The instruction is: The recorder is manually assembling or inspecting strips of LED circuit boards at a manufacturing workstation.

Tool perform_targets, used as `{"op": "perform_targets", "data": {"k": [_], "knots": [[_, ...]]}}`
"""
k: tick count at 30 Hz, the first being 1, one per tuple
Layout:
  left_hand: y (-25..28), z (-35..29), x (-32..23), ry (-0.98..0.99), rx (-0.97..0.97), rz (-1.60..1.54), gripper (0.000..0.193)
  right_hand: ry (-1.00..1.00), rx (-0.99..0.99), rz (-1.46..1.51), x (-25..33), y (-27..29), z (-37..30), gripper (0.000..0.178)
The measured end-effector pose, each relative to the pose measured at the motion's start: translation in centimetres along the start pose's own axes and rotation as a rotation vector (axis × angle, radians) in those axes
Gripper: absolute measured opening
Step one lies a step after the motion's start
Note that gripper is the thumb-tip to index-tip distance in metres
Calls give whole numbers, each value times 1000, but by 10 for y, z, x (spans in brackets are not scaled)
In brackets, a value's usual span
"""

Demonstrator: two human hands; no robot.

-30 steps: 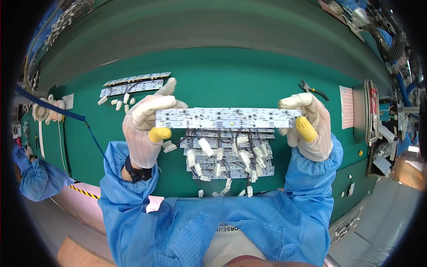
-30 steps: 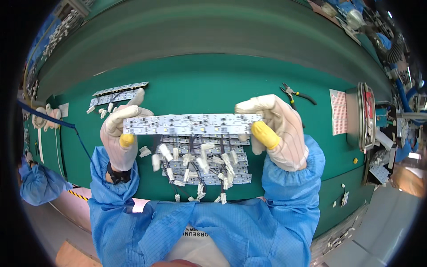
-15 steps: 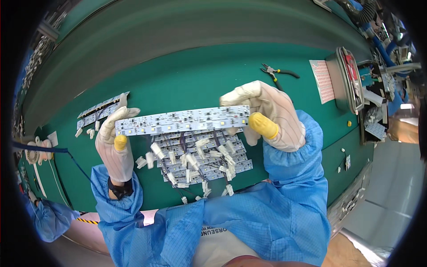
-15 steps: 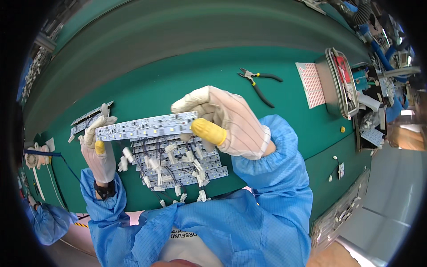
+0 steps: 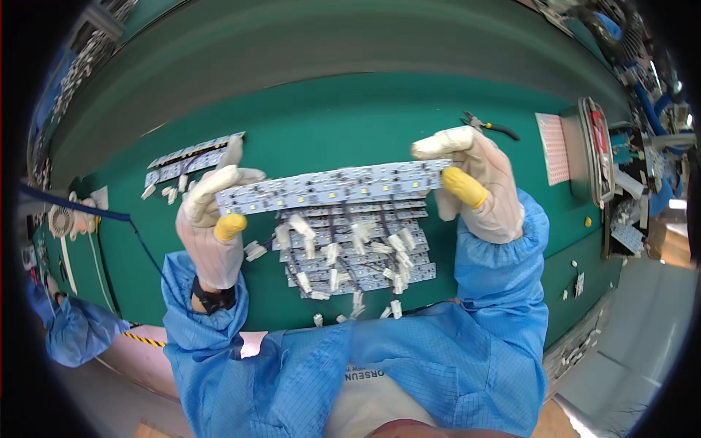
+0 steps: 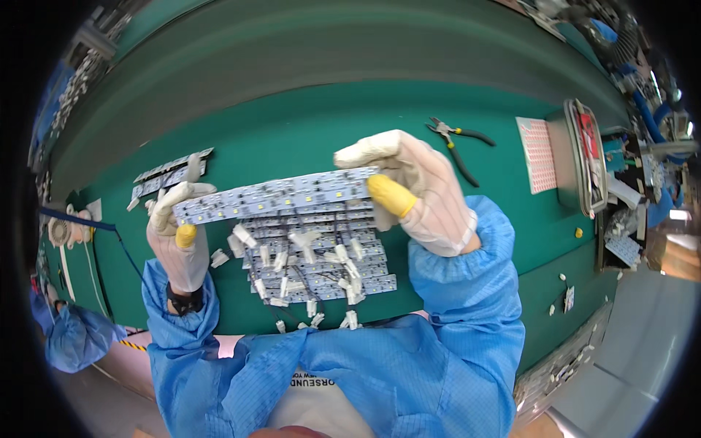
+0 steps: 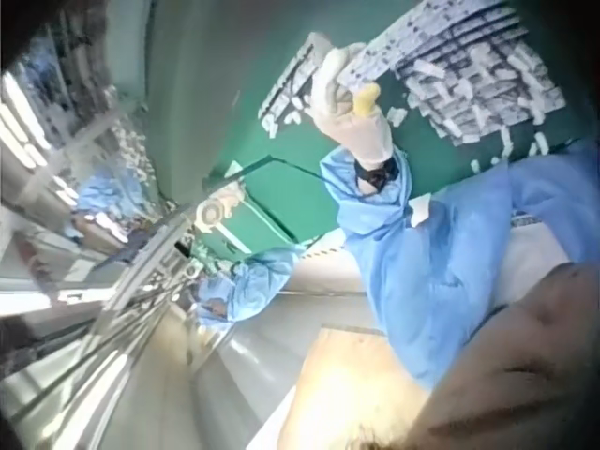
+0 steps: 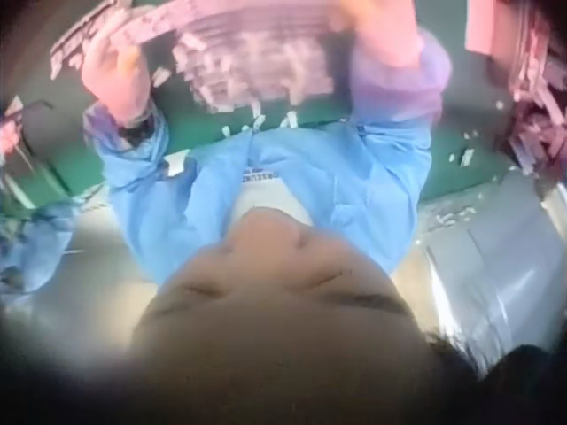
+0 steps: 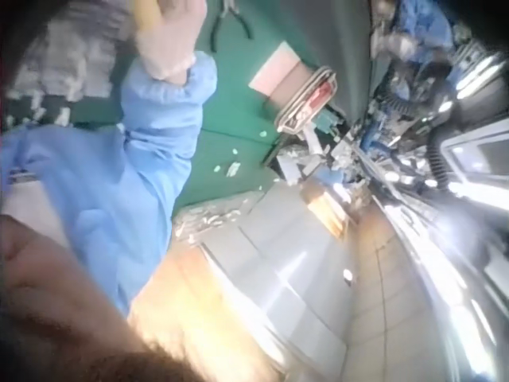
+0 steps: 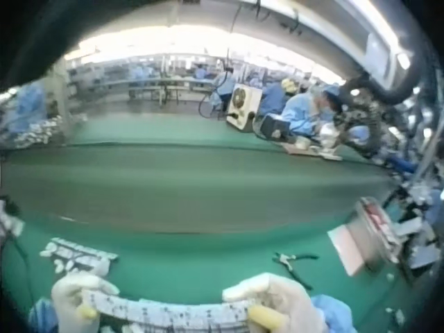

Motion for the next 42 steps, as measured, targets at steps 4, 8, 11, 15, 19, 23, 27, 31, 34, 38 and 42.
{"op": "perform_targets", "data": {"k": [4,8,11,15,19,23,27,31,34,38,42], "knots": [[-4,-1,-3,-11,0,-204,49,3,-33,-38,-7,3,4,50],[-3,6,-6,-175,73,-211,47,-12,-13,-51,-9,4,7,46],[-3,2,-10,-185,84,-153,46,-25,-34,-98,-10,6,9,47],[-3,2,-8,96,-39,-130,46,-46,-51,-114,-9,2,7,51],[2,7,-2,236,-31,-15,45,116,128,-3,-4,-11,-1,52],[3,4,-1,129,-47,26,49,-42,-37,-74,-2,-5,5,57],[2,0,-8,73,22,-184,55,-66,-8,-52,-10,6,9,47],[6,-1,-6,-25,80,-161,53,-4,35,-66,-11,8,10,45],[4,-1,-11,13,60,-168,52,-38,7,-57,-10,6,8,58],[2,-2,-10,37,30,-166,50,-85,-32,-21,-8,3,6,71],[2,2,-7,71,10,-117,50,-62,-58,-59,-4,0,3,68]]}}
Point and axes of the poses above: each hand's wrist, its own z-axis towards the middle knuckle, its own y-axis out of the back of the hand, x = y × z, the point moved 2 cm from there along z, towards the middle knuckle, and after that the axes turned 7 degrees about -y, right-handed, at the moved point
